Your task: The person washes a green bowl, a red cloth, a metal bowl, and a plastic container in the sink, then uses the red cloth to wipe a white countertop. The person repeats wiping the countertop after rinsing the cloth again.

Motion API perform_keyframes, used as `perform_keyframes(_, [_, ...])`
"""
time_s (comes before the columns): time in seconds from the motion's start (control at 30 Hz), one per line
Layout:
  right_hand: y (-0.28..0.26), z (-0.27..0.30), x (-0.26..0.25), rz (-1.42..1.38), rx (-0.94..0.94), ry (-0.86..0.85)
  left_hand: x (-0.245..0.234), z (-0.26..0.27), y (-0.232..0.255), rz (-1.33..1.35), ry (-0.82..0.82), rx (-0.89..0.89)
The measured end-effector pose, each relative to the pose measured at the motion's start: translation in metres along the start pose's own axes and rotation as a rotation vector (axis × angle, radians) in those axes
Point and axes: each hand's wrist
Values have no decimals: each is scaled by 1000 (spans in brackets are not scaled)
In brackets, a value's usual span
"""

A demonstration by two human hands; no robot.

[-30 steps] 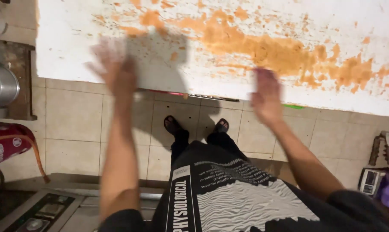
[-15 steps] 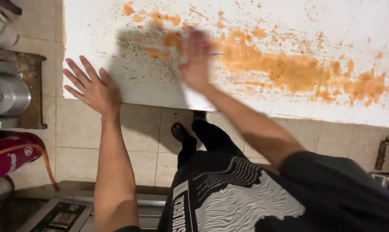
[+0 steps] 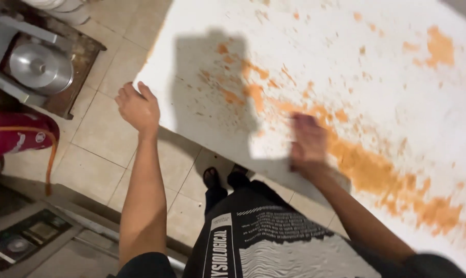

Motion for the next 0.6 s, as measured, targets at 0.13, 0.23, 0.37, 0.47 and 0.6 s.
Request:
perform_keyframes(0.13, [28, 0, 17, 302, 500, -233, -12, -2, 20, -46, -7, -106])
perform_keyframes(0.23, [17, -42, 92, 304, 491, -143, -17, -1, 22, -7, -69, -162])
perform_keyframes(0.37, [-15, -191, 151, 14, 476, -294, -31, -5, 33, 99, -199, -245])
perform_keyframes(0.47, [14, -259, 241, 149, 579, -316, -46, -8, 45, 13, -102, -177])
perform_keyframes(0.6, [53, -340, 303, 251, 834, -386, -32, -6, 44, -13, 28, -28])
Point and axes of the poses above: each hand's wrist, its own z-axis away from the middle knuckle, its own x-axis out of the palm, y = z × x, and after that the axes turned 4 degrees about y, right-handed
